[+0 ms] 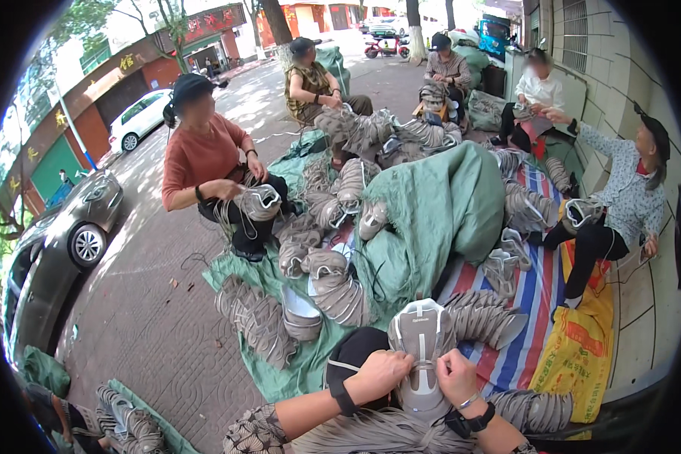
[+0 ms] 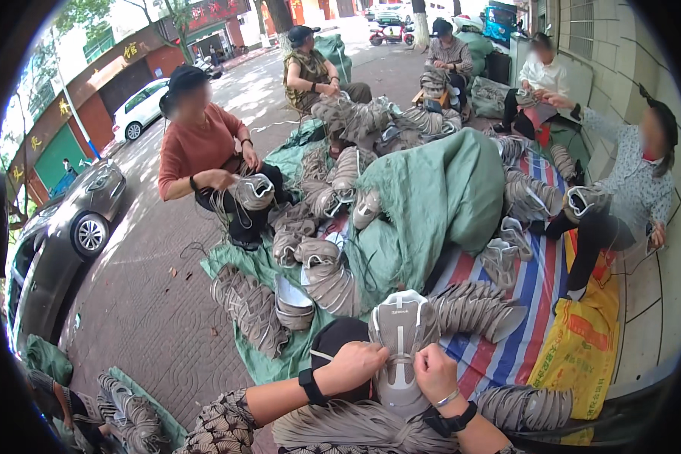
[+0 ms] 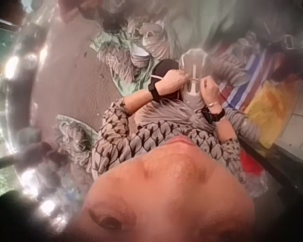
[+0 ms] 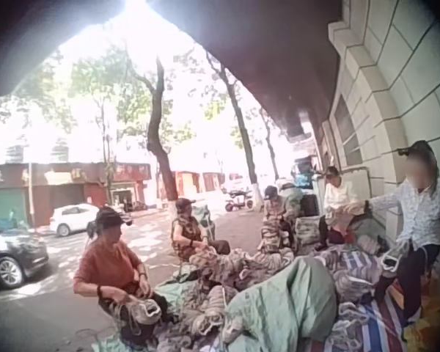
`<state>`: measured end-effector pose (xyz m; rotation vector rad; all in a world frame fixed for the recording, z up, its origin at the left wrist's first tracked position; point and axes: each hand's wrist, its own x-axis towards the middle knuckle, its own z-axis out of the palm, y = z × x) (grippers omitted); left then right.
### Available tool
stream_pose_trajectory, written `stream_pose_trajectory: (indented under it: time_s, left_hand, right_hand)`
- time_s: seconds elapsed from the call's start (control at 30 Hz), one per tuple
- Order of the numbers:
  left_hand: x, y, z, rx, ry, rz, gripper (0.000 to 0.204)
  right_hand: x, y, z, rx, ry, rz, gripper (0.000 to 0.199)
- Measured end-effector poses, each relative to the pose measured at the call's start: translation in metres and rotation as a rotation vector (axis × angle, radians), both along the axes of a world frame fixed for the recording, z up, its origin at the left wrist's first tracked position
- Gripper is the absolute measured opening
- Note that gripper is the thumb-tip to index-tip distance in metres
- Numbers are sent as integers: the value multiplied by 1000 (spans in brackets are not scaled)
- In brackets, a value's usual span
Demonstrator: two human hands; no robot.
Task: The person sits on a tarp outdoors and laces a beige Reebok sneaker using a long, continuous shoelace. They repeatedly thread the lace through the eyelets, pull it tight, and adjust the tension. Other people are visible in the background performing similar tasks.
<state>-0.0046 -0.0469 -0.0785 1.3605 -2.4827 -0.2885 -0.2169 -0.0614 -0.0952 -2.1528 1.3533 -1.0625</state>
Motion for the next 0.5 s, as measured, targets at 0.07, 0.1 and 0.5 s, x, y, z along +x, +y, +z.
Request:
stream_pose_trajectory:
  time_s: [0.07,0.1,0.5]
  left_hand:
    - [5,-1,8,-74,-6,-56,11]
    - [7,-5,11,-90,-21,-84,13]
    - [10,-32,12,169,-97,-288,32]
  right_hand:
    - [5,1,-3,-119,149,63,13]
    - [6,-1,-5,-130,172,95,13]
    - [-5,-65,62,-319,730,767,27]
